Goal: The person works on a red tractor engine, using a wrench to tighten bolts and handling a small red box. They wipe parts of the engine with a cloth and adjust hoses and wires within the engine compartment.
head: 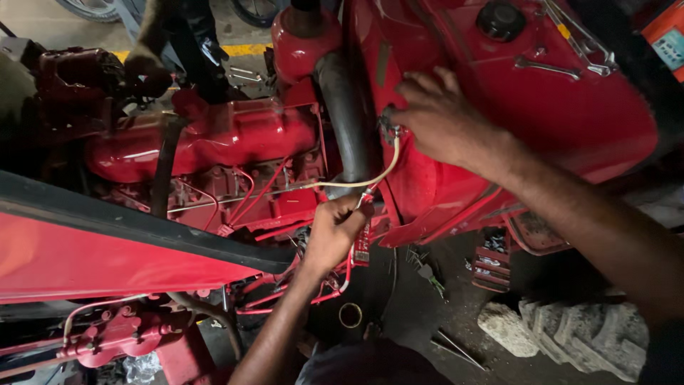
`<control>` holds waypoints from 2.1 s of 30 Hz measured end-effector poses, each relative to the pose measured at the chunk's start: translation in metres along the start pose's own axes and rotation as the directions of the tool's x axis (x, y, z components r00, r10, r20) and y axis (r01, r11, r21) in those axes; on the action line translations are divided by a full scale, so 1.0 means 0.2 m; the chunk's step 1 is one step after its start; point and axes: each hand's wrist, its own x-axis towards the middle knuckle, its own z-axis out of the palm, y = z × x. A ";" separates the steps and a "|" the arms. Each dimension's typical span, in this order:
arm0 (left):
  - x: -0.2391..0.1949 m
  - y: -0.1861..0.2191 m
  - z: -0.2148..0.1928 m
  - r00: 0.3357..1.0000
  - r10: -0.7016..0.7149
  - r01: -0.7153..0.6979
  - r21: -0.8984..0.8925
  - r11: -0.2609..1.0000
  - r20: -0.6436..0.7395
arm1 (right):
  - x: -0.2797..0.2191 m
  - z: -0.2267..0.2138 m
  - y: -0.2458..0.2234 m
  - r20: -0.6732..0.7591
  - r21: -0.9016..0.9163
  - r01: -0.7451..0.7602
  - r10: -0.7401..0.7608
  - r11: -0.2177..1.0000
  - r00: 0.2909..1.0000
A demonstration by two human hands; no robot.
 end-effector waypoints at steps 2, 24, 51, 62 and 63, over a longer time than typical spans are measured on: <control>0.00 0.00 0.00 1.000 -0.009 0.010 -0.042 0.999 0.011 | 0.00 -0.02 -0.01 0.026 -0.022 0.008 -0.007 1.000 1.000; -0.02 -0.04 0.01 1.000 0.021 -0.021 -0.034 0.999 -0.003 | -0.09 -0.09 0.03 -0.121 0.327 -0.063 0.108 0.943 0.987; 0.02 -0.07 0.00 0.996 -0.084 0.084 -0.075 0.994 0.004 | 0.15 -0.11 0.14 0.266 -0.010 0.255 -0.243 0.967 0.933; 0.01 -0.09 0.00 0.998 -0.029 0.025 -0.073 0.997 -0.047 | 0.25 0.04 0.21 0.077 0.117 0.240 -0.249 0.964 0.965; 0.01 -0.08 0.01 0.999 -0.010 0.007 -0.066 0.998 -0.043 | 0.25 0.03 0.19 0.124 0.133 0.200 -0.216 0.971 0.968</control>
